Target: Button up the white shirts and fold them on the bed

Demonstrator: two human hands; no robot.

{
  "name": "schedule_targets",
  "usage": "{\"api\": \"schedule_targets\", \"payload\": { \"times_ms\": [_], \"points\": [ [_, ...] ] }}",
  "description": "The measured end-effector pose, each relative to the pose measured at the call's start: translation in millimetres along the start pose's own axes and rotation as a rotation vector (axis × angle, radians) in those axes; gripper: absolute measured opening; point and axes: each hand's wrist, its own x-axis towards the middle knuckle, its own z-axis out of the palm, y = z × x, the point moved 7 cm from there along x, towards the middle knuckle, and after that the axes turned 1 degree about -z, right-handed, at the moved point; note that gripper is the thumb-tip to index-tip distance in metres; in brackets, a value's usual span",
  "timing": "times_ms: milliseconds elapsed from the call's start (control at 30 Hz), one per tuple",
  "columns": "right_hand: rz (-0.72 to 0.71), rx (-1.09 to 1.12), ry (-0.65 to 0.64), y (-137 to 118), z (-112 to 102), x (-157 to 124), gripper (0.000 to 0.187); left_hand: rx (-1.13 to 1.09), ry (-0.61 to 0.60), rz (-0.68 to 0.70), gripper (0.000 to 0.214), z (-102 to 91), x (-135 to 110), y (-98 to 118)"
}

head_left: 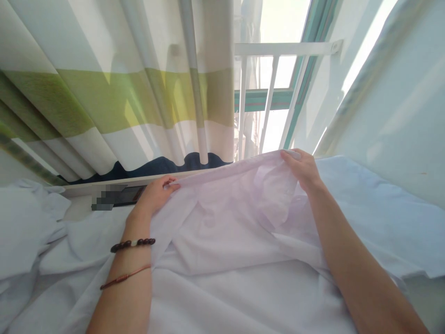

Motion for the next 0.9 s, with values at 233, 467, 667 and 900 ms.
{"api": "schedule_targets", "payload": {
  "times_ms": [233, 467, 667, 900],
  "points": [
    [0.084, 0.033, -0.085, 4, 6, -2, 0.039, 0.104, 0.436, -0.078, 0.029, -43.4, -5, 12],
    [0.032, 0.149, -0.23, -4, 4, 0, 0.045, 0.117, 0.574, -0.075, 0.028, -54.4, -10, 22],
    [0.095, 0.074, -0.196, 3, 10, 0, 0.041, 0.081, 0.35, -0.128, 0.023, -41.1, -5, 15],
    [-0.073, -0.528, 0.0, 3, -4, 8, 0.028, -0.018, 0.173, -0.2, 0.009, -31.0, 1, -11]
  ]
}}
